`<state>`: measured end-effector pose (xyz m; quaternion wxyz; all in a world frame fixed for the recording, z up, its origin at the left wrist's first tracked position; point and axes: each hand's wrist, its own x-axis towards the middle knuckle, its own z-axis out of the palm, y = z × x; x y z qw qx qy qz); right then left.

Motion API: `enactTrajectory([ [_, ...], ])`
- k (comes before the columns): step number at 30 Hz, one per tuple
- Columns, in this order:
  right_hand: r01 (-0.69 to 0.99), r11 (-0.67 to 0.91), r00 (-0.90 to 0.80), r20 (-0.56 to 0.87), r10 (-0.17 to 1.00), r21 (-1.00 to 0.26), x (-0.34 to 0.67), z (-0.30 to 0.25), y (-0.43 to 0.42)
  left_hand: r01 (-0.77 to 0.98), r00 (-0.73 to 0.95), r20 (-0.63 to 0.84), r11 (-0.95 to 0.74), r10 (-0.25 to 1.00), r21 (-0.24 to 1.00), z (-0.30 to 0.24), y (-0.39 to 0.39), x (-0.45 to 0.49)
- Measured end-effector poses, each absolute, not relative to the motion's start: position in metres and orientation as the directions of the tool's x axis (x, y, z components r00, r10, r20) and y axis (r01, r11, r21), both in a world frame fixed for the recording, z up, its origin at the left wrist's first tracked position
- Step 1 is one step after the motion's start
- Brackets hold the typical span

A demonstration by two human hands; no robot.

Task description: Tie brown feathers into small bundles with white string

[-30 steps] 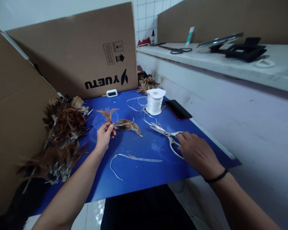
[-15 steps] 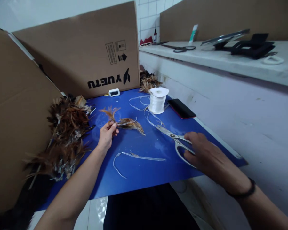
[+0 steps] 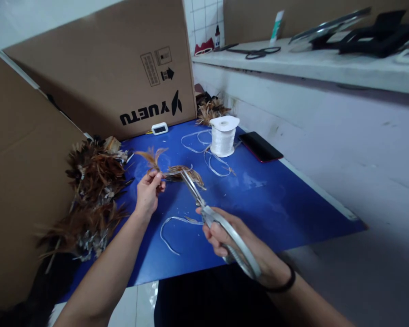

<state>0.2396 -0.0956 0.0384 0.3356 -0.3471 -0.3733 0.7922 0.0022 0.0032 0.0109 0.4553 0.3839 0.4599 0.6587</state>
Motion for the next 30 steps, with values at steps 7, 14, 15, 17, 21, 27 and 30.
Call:
enactTrajectory([
  [7,-0.324,-0.656,-0.613,-0.377,0.694,-0.681,0.213,0.034,-0.094,-0.202,-0.311,0.163,-0.233,0.936,0.951,0.019,0.000,0.006],
  [14,-0.364,-0.651,-0.627,-0.343,0.700,-0.666,0.194,0.035,-0.078,-0.132,-0.325,0.212,-0.266,0.922,0.955,0.021,-0.005,0.011],
  [15,-0.367,-0.653,-0.633,-0.337,0.697,-0.663,0.192,0.034,-0.077,-0.123,-0.322,0.212,-0.263,0.922,0.957,0.021,-0.005,0.012],
  [17,-0.375,-0.648,-0.641,-0.320,0.698,-0.663,0.189,0.034,-0.074,-0.118,-0.319,0.214,-0.262,0.924,0.958,0.022,-0.006,0.013],
  [21,-0.384,-0.632,-0.632,-0.308,0.711,-0.673,0.186,0.035,-0.071,-0.145,-0.311,0.201,-0.255,0.929,0.956,0.021,-0.007,0.015],
  [27,-0.370,-0.630,-0.618,-0.325,0.716,-0.683,0.185,0.034,-0.066,-0.156,-0.286,0.186,-0.238,0.940,0.959,0.019,-0.007,0.016],
  [30,-0.368,-0.641,-0.617,-0.340,0.710,-0.674,0.184,0.031,-0.065,-0.165,-0.277,0.185,-0.236,0.943,0.957,0.019,-0.007,0.017],
])
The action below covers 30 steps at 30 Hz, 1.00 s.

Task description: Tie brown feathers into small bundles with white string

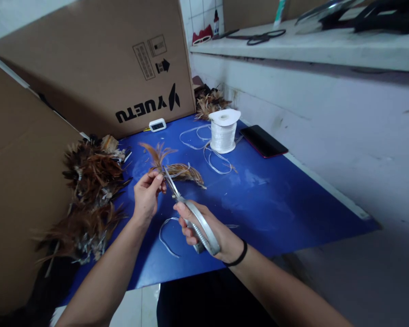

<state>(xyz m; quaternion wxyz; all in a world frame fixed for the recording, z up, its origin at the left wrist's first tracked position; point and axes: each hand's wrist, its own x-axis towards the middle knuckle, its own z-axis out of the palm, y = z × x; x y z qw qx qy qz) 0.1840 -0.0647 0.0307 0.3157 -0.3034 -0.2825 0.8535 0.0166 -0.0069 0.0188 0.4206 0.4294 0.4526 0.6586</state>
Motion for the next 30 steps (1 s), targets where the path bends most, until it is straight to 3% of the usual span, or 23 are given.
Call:
enactTrajectory([
  [7,-0.348,-0.644,-0.611,-0.356,0.707,-0.681,0.181,0.027,-0.062,-0.169,-0.250,0.186,-0.233,0.950,0.958,0.019,-0.008,0.019],
  [24,-0.202,-0.464,-0.554,-0.290,0.780,-0.862,0.188,0.025,-0.063,-0.172,-0.221,0.182,-0.221,0.958,0.960,0.020,-0.009,0.020],
  [30,-0.229,-0.539,-0.589,-0.326,0.740,-0.810,0.191,0.021,-0.063,-0.193,-0.205,0.151,-0.191,0.967,0.962,0.021,-0.009,0.021],
])
